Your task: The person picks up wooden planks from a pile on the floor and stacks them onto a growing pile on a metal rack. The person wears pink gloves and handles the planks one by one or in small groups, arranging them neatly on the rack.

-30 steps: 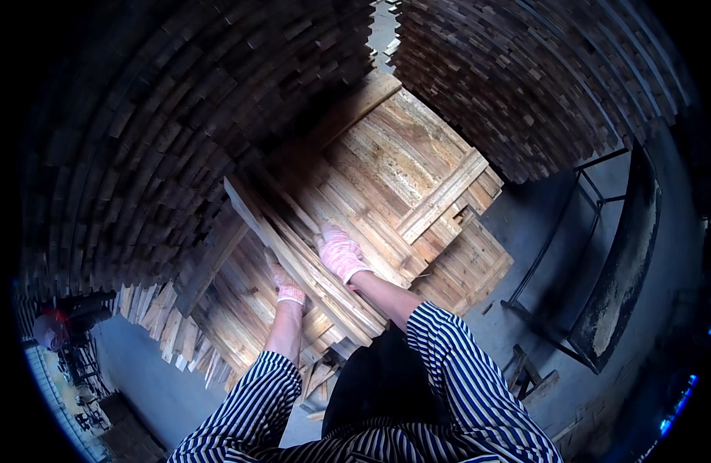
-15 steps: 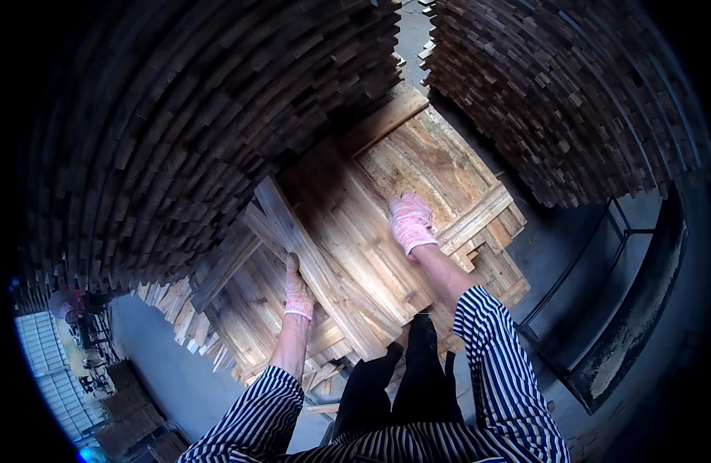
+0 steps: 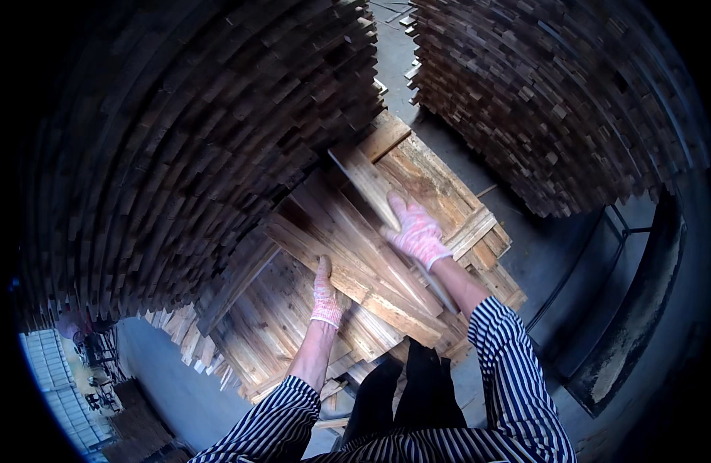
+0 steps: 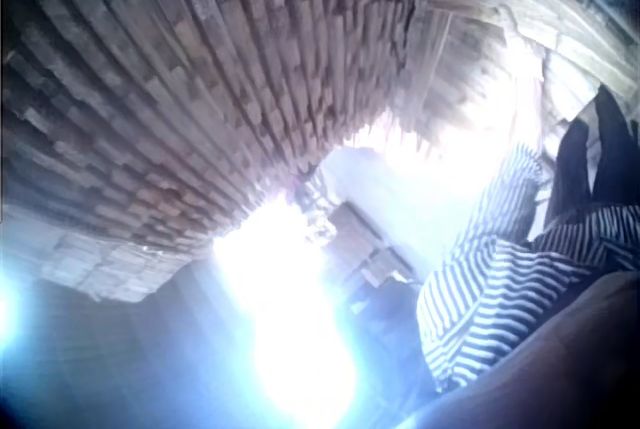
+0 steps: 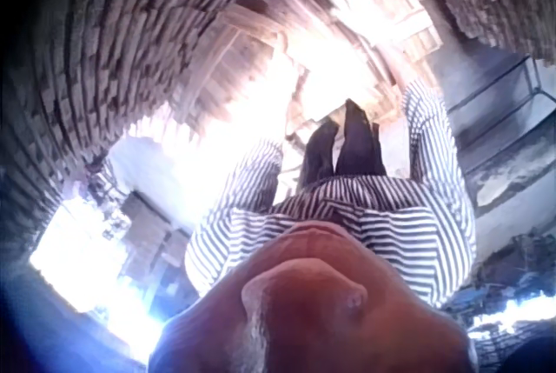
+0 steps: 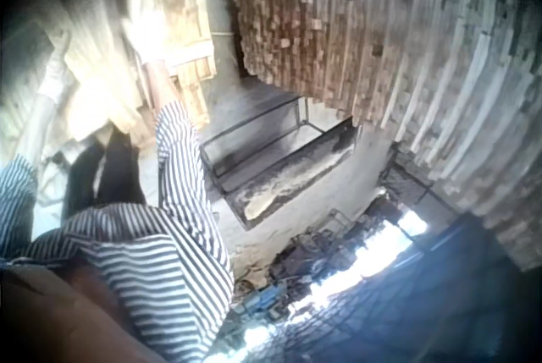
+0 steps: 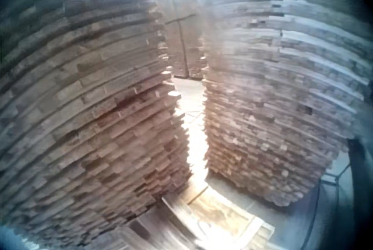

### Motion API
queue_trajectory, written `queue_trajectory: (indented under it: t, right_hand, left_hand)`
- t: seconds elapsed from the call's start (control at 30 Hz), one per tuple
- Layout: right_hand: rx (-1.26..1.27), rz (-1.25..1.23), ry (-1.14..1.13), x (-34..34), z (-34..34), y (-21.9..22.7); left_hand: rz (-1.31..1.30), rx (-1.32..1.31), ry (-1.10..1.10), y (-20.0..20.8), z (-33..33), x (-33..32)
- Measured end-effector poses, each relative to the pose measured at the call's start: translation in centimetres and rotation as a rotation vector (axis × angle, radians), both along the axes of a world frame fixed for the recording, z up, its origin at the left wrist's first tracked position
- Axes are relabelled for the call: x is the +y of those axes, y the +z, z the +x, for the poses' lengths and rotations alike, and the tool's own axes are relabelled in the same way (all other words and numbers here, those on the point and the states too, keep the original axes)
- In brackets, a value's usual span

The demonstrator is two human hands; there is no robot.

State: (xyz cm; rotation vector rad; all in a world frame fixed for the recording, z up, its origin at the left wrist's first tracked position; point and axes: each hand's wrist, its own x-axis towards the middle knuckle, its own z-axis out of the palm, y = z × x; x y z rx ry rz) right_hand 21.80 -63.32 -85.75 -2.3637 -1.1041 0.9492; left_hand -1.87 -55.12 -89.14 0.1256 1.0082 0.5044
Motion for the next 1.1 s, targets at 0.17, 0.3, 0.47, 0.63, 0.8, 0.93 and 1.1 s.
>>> queue_trajectory:
  t: [0.17, 0.3, 0.47, 0.63, 0.8, 0.93, 1.1]
  right_hand:
    - [-0.328, 0.102, 0.127, 0.5, 0.2, -6.8]
    - [-0.066, 0.043, 0.202, 0.1, -7.0, 1.3]
    - [0.005, 0.013, 0.206, -3.0, -7.8, 4.3]
    - [0.082, 0.099, 0.146, -3.0, -1.3, 3.1]
    - [-0.225, 0.125, -0.053, -2.7, 7.2, -5.2]
    - [-0.207, 0.015, 0.02, -0.7, 2.6, -6.0]
    - [-0.036, 0.002, 0.081, -3.9, -1.5, 1.0]
  left_hand:
    - [-0.026, 0.019, -0.039, -1.2, 1.0, -0.5]
    - [0.035, 0.024, -0.093, 1.4, 0.4, -0.7]
    - [0.084, -0.242, -0.258, 1.4, 1.3, -1.2]
    - [0.029, -0.162, -0.317, -1.5, 4.8, -0.5]
    - [-0.027, -0.074, -0.309, -3.8, 6.5, -0.6]
    - [0.008, -0.006, -0.244, -4.6, 5.9, -1.1]
    - [0.003, -0.082, -0.274, 0.9, 10.0, -3.2]
